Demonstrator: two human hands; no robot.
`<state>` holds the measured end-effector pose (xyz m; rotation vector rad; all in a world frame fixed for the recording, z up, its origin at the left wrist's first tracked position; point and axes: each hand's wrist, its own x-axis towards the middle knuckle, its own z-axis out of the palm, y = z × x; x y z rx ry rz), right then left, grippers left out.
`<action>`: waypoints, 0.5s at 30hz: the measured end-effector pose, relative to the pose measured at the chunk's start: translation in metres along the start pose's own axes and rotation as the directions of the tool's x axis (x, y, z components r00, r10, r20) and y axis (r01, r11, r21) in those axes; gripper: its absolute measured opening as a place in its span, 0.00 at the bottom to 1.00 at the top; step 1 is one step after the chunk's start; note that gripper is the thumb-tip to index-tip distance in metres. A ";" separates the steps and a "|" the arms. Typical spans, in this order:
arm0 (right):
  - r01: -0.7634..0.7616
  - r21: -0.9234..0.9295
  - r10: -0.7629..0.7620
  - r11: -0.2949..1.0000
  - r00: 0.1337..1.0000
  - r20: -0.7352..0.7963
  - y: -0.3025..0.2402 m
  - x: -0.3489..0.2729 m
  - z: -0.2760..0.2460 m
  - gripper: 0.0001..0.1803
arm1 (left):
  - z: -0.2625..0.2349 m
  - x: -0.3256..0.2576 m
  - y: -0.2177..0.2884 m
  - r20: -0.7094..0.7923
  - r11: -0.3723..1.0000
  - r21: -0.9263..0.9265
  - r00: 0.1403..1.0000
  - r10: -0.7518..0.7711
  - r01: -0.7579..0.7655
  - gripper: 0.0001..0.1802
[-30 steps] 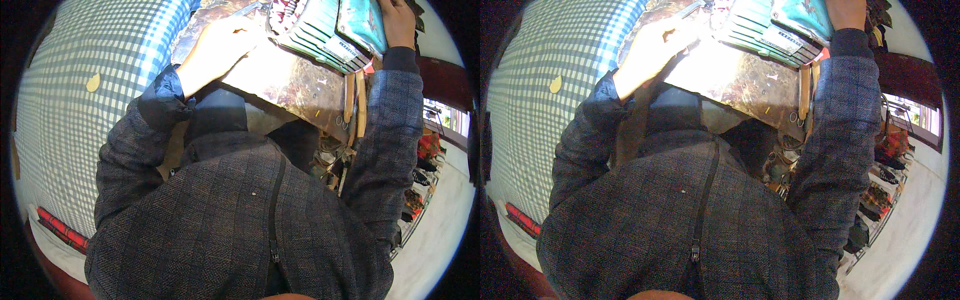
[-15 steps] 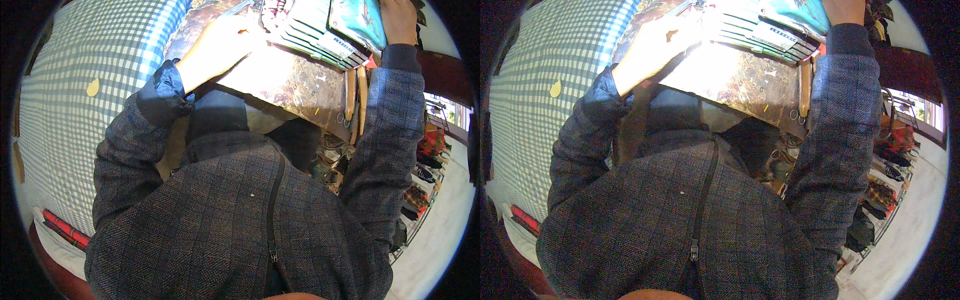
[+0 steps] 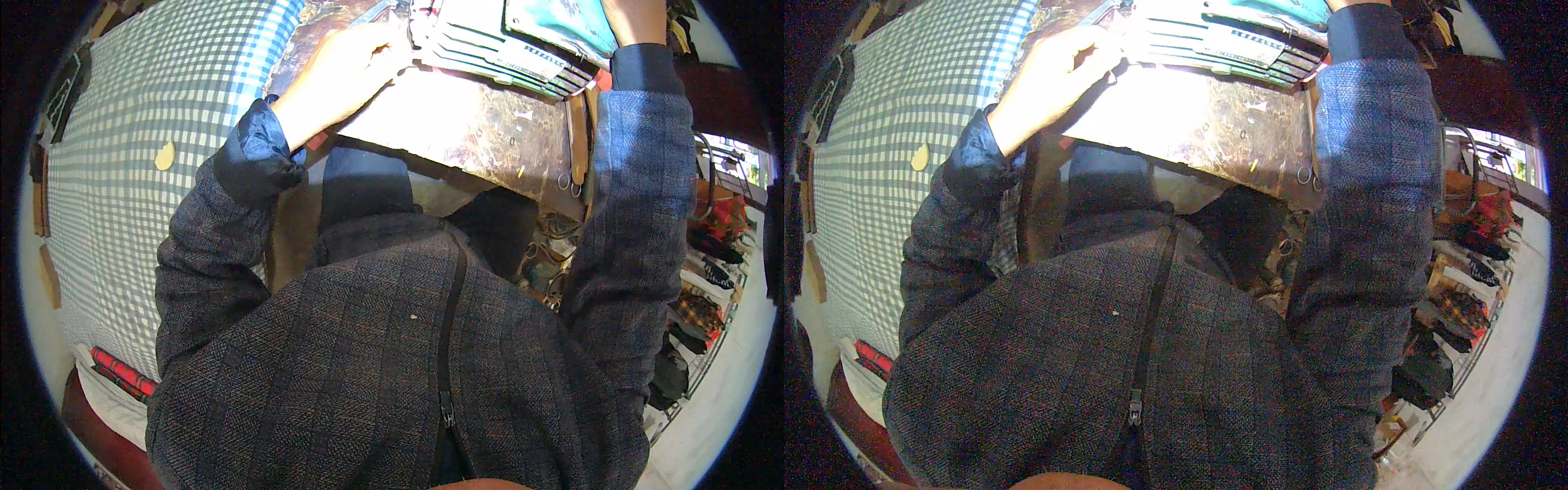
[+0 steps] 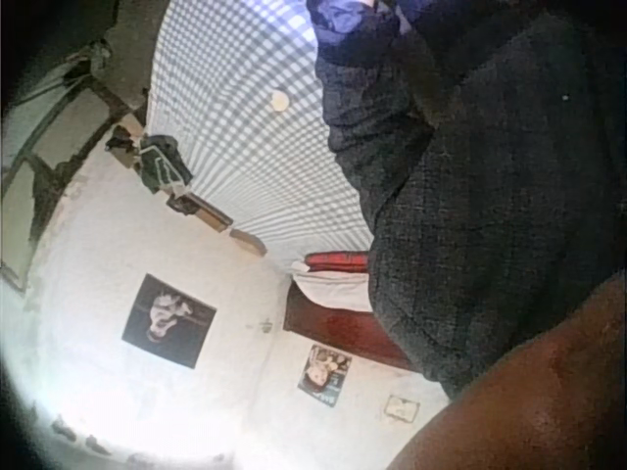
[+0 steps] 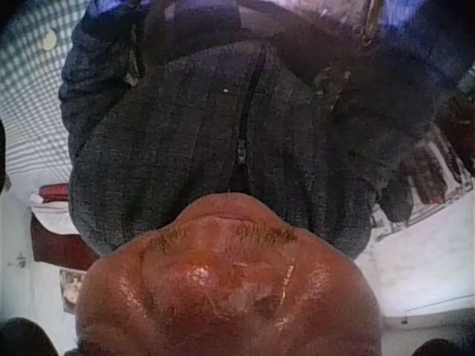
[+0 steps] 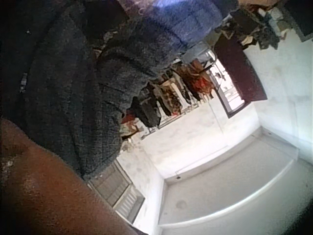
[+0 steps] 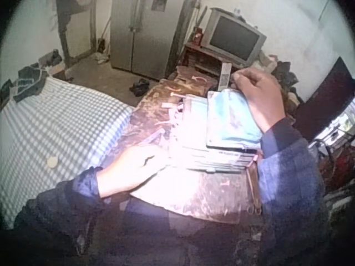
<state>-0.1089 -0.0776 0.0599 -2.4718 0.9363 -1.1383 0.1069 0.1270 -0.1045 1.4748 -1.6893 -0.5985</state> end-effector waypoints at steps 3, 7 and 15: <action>-0.375 0.071 0.379 0.924 0.924 -0.055 -0.004 0.004 0.002 0.15 | 0.000 0.002 -0.001 0.005 0.996 0.087 1.000 0.011 -0.012 0.14; -0.036 -0.029 0.035 0.999 0.999 -0.032 0.002 -0.005 -0.003 0.14 | 0.002 0.002 0.001 -0.019 0.985 0.160 0.997 0.075 -0.071 0.14; -0.004 0.023 0.004 1.000 1.000 -0.019 -0.006 -0.012 -0.001 0.13 | -0.001 0.001 -0.001 0.074 0.998 0.005 0.996 -0.058 0.058 0.14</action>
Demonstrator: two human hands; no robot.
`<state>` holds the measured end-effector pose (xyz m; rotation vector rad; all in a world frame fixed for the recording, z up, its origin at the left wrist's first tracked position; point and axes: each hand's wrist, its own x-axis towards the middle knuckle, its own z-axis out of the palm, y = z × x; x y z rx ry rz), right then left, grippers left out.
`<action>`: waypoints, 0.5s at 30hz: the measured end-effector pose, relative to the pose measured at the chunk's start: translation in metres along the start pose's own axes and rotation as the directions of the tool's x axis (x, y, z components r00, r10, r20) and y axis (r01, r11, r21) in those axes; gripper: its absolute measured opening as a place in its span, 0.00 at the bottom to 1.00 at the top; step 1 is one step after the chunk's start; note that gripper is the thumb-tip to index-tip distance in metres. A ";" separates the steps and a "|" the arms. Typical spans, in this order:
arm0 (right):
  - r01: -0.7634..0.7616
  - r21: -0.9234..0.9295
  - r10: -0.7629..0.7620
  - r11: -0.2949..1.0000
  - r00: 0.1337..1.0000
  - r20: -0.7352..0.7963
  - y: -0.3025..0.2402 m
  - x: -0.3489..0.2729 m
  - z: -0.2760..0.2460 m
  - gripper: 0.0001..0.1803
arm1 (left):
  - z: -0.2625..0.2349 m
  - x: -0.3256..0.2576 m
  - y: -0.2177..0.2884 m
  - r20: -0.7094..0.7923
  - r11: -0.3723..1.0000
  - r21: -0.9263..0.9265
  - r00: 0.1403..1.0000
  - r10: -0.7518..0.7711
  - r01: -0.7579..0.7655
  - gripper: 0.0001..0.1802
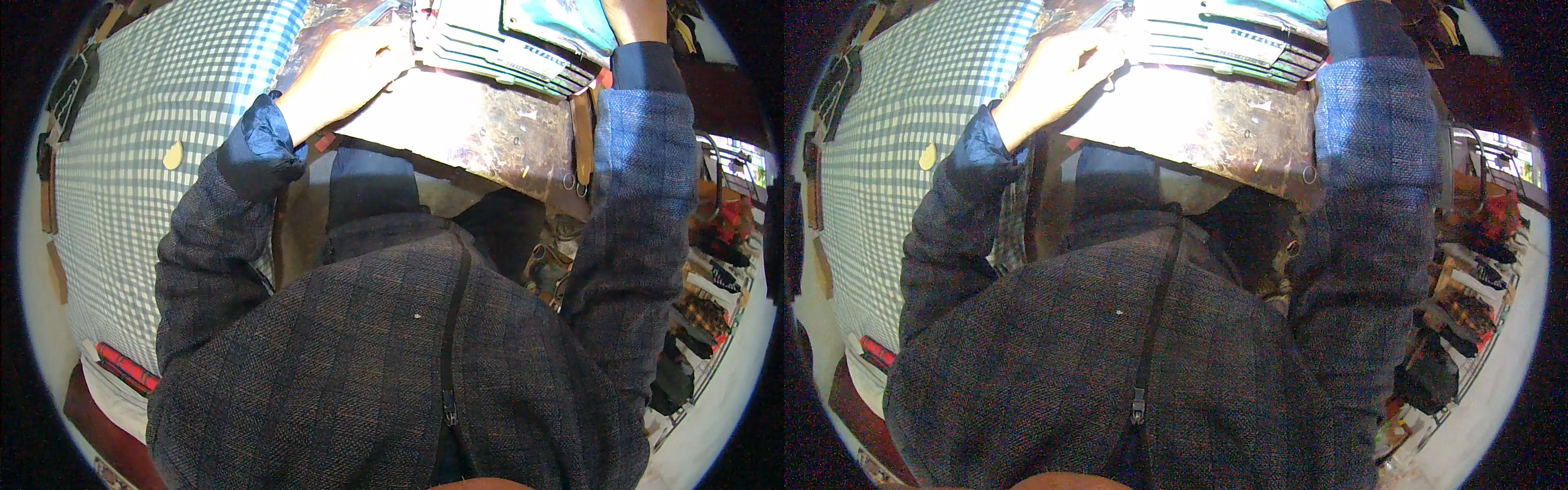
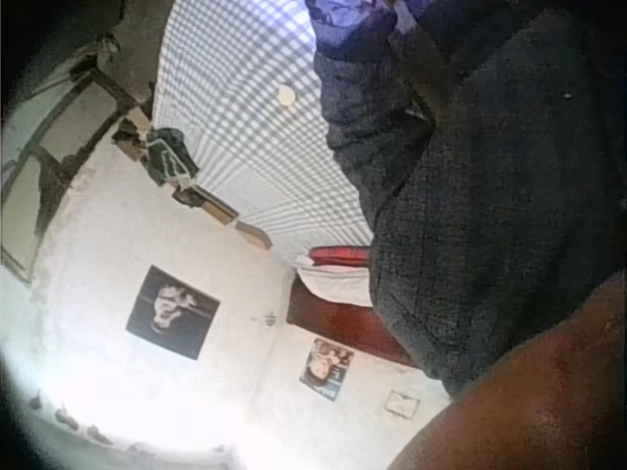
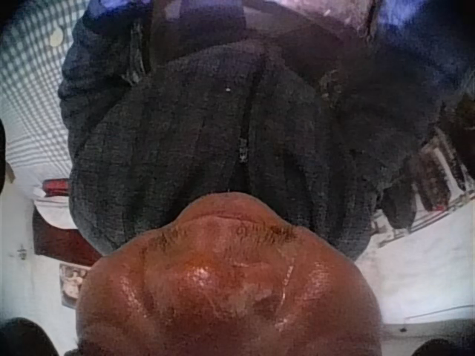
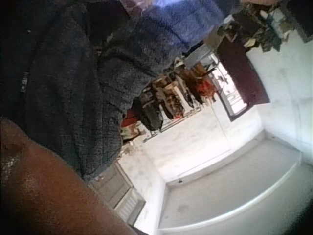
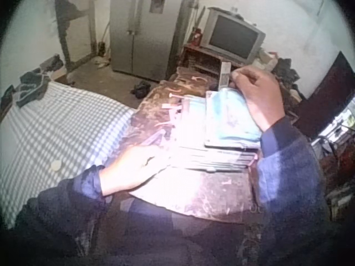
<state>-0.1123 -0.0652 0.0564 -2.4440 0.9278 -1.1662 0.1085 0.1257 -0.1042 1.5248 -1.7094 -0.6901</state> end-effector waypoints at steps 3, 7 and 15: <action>0.051 -0.025 -0.051 0.998 0.999 -0.016 -0.014 0.005 -0.004 0.12 | 0.003 0.001 -0.003 -0.077 0.973 0.176 0.983 0.168 -0.152 0.14; -0.320 0.083 0.310 0.944 0.943 0.120 -0.020 0.011 -0.008 0.13 | 0.007 0.003 -0.006 -0.134 0.926 0.296 0.949 0.284 -0.235 0.16; -0.037 -0.016 0.037 0.999 0.999 -0.021 -0.005 -0.003 0.001 0.14 | 0.006 0.003 -0.012 -0.091 0.855 0.425 0.926 0.365 -0.296 0.18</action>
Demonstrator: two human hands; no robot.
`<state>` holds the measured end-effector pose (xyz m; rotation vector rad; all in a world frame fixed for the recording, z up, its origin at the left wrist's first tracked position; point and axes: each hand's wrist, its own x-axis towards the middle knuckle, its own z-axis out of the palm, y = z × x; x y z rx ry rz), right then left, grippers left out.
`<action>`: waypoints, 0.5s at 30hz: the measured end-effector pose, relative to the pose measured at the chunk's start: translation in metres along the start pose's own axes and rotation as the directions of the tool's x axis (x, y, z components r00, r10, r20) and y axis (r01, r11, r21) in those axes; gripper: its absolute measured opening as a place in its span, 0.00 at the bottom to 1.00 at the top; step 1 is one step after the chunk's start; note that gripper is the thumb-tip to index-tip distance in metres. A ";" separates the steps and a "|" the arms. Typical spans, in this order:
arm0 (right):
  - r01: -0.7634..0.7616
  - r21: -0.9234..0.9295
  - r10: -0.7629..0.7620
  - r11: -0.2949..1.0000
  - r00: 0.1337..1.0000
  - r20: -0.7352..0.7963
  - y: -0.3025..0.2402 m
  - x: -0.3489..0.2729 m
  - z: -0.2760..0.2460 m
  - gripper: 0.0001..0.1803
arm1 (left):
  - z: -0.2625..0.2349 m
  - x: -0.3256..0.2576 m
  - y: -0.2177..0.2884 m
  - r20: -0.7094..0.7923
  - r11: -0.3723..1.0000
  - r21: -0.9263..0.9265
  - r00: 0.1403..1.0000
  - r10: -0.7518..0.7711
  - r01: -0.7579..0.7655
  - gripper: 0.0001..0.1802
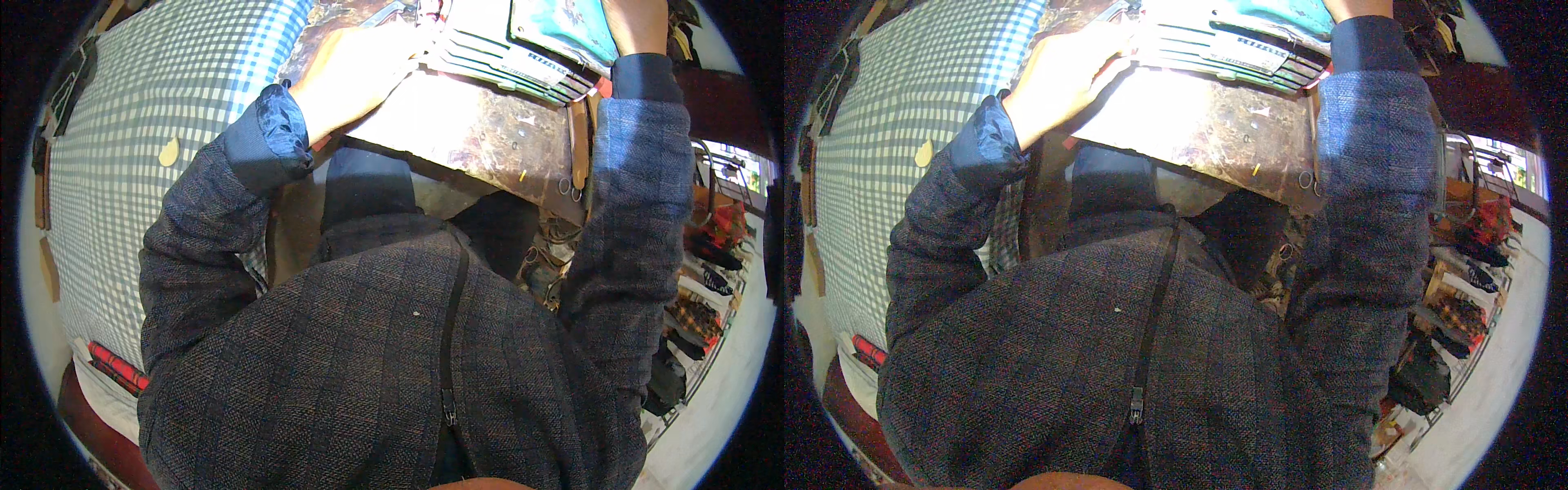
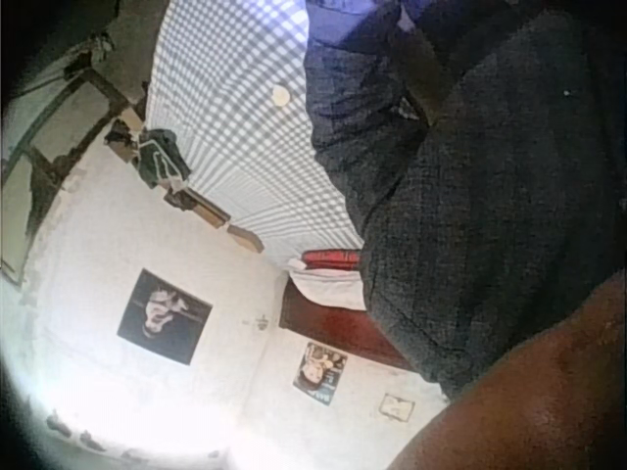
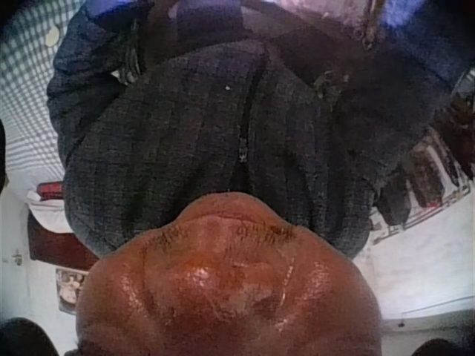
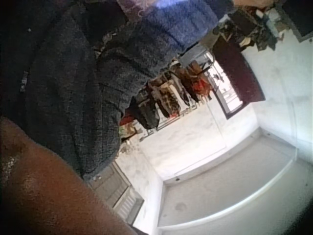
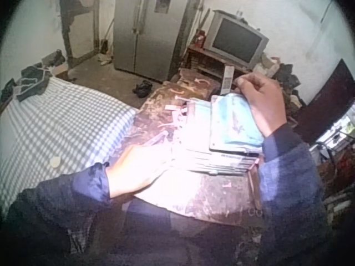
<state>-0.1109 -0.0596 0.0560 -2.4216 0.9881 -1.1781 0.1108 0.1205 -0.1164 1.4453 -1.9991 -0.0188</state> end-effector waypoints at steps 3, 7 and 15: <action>0.057 -0.111 -0.060 0.992 0.998 -0.023 -0.001 0.001 -0.002 0.14 | 0.000 0.001 0.002 -0.015 1.000 -0.002 1.000 0.006 -0.007 0.17; -0.011 0.003 0.011 1.000 1.000 0.008 -0.003 0.003 -0.003 0.15 | -0.008 0.007 0.005 -0.031 0.998 0.026 0.997 0.066 -0.065 0.16; -0.019 0.032 0.018 0.999 1.000 0.013 0.003 0.004 -0.004 0.16 | -0.032 0.022 0.005 0.290 0.998 0.057 0.957 -0.029 0.013 0.15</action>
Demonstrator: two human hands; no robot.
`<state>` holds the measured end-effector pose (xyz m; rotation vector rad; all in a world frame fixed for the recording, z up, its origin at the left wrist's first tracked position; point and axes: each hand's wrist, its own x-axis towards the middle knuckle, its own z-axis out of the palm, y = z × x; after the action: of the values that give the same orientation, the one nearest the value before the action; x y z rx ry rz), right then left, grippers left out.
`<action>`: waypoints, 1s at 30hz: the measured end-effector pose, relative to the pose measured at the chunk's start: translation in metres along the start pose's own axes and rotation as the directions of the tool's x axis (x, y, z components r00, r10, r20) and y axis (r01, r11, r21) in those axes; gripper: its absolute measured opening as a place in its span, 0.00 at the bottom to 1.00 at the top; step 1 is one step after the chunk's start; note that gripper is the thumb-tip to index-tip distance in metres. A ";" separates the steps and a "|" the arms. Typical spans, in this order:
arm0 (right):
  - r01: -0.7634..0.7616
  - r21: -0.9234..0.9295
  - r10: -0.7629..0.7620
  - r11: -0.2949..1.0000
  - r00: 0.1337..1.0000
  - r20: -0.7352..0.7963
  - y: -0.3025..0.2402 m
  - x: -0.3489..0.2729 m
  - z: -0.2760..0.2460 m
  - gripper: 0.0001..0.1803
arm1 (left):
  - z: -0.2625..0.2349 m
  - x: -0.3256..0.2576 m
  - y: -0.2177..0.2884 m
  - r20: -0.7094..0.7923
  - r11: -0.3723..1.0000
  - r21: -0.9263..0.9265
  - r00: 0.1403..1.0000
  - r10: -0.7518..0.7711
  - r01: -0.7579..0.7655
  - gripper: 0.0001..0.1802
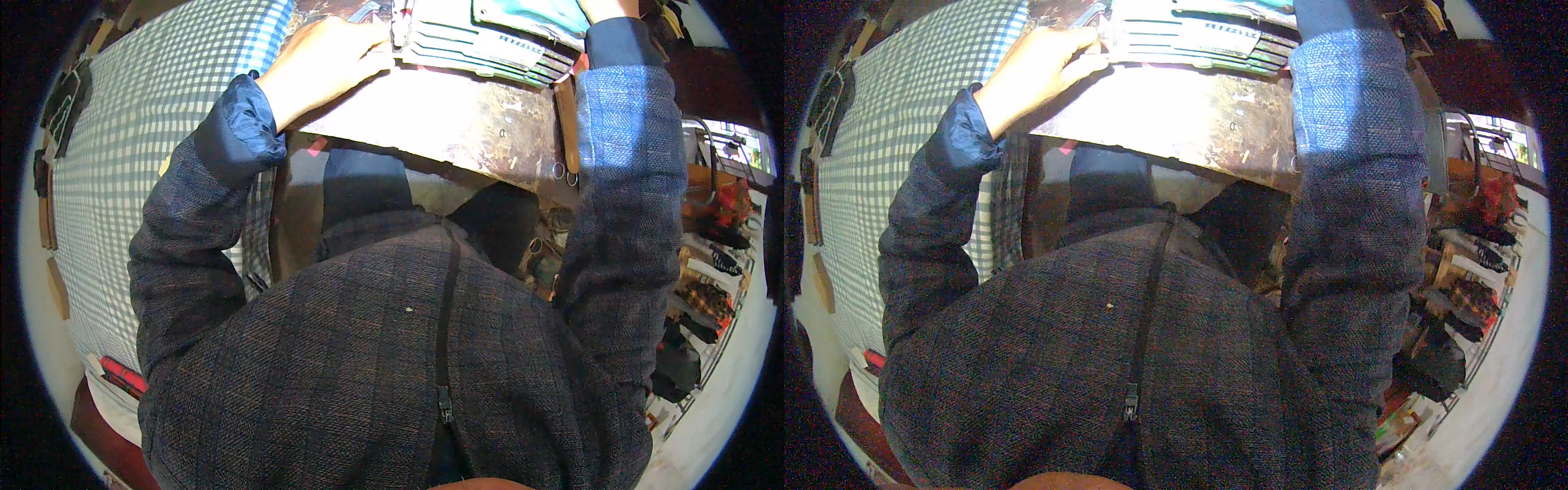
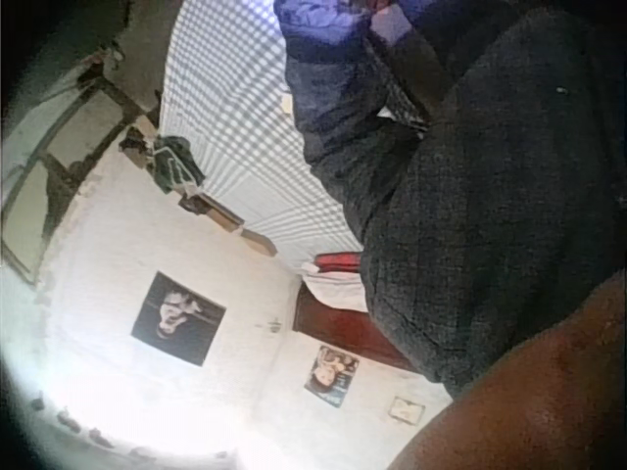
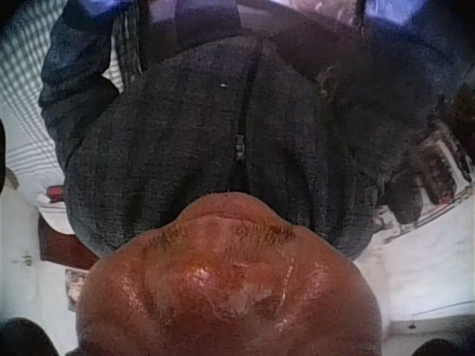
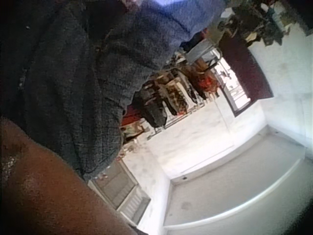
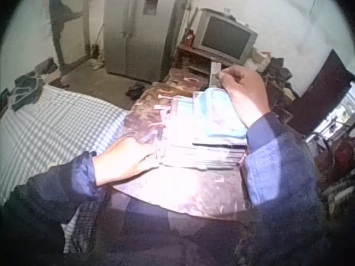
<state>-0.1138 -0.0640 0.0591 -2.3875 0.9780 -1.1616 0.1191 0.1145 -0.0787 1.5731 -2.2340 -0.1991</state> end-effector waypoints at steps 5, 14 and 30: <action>0.012 -0.078 -0.015 0.997 0.999 -0.045 0.006 0.003 0.001 0.17 | -0.004 0.004 -0.003 0.102 0.941 -0.332 0.994 -0.041 0.073 0.14; 0.073 -0.113 -0.081 0.991 0.995 -0.064 0.007 0.003 0.001 0.18 | -0.009 0.008 0.001 0.111 0.956 -0.266 0.989 -0.094 0.121 0.12; 0.029 -0.019 -0.030 0.999 0.998 -0.059 0.012 0.003 0.002 0.18 | 0.001 0.002 0.008 -0.180 0.961 0.226 0.963 0.201 -0.158 0.13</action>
<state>-0.1166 -0.0747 0.0531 -2.4015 0.9790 -1.2461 0.1107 0.1157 -0.0765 1.4064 -2.2779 0.2452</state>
